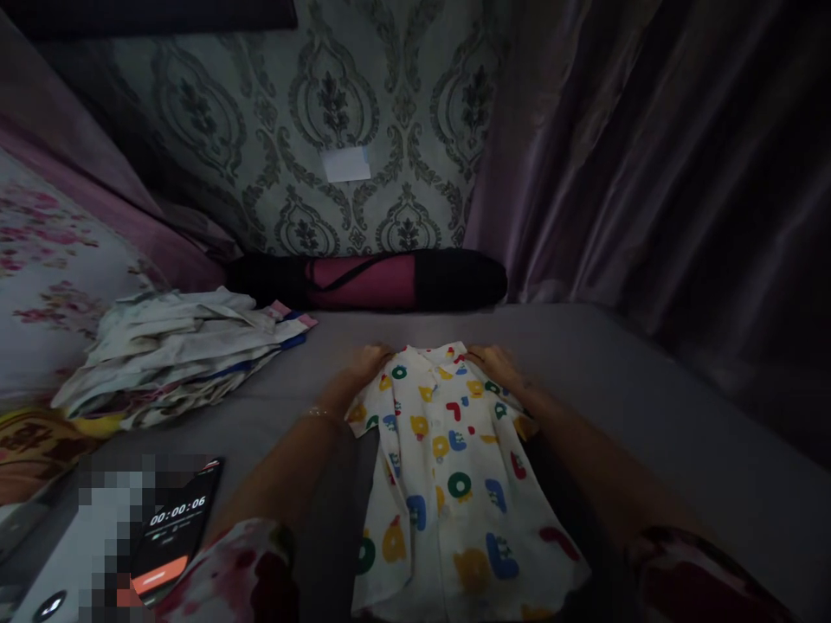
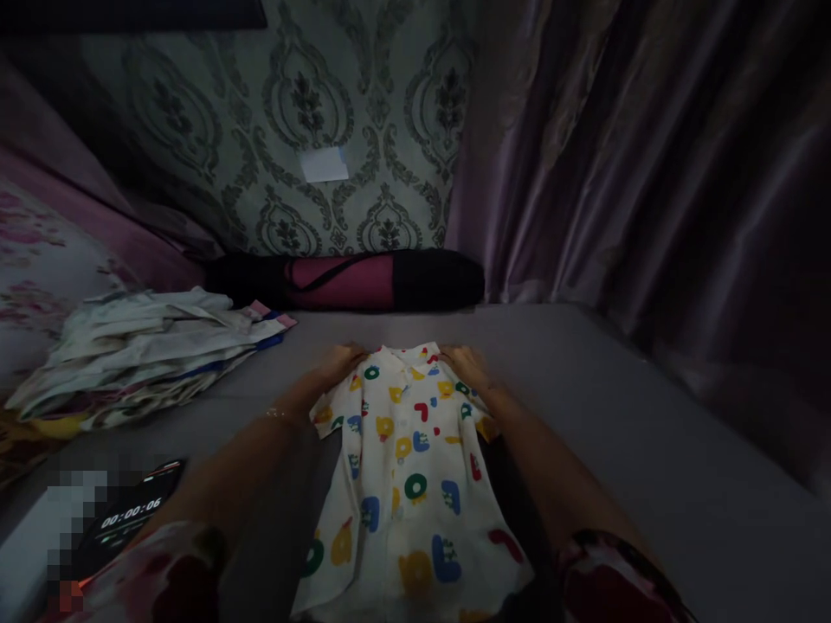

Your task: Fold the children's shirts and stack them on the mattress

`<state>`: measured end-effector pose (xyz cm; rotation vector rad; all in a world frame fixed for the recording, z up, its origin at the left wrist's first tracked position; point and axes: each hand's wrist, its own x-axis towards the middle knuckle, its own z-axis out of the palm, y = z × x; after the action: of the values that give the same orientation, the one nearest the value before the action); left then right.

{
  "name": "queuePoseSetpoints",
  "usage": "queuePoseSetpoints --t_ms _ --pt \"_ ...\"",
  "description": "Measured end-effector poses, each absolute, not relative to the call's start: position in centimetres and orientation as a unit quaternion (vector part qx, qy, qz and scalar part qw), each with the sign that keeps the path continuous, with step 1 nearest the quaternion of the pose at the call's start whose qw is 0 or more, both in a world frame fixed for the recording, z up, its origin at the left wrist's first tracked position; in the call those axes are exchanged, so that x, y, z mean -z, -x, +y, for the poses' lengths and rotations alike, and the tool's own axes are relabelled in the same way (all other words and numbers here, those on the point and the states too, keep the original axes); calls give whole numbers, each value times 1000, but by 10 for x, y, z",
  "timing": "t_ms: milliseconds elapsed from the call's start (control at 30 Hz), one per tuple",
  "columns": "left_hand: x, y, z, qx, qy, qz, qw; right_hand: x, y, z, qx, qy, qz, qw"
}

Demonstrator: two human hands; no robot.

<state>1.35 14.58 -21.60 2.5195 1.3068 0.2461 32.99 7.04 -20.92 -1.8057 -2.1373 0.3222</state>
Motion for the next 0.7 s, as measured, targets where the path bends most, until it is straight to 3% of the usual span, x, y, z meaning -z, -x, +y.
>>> queuePoseSetpoints --t_ms 133,333,567,700 --pt "219 -19 156 -98 -852 480 186 221 -330 87 -211 633 -720 193" --pt "222 -50 163 -172 -717 571 360 233 -328 111 -248 643 -693 211" --pt "235 -65 163 -235 -729 552 328 238 -319 108 -162 680 -681 216" --pt "242 -60 157 -281 -781 516 213 233 -310 99 -105 698 -682 192"
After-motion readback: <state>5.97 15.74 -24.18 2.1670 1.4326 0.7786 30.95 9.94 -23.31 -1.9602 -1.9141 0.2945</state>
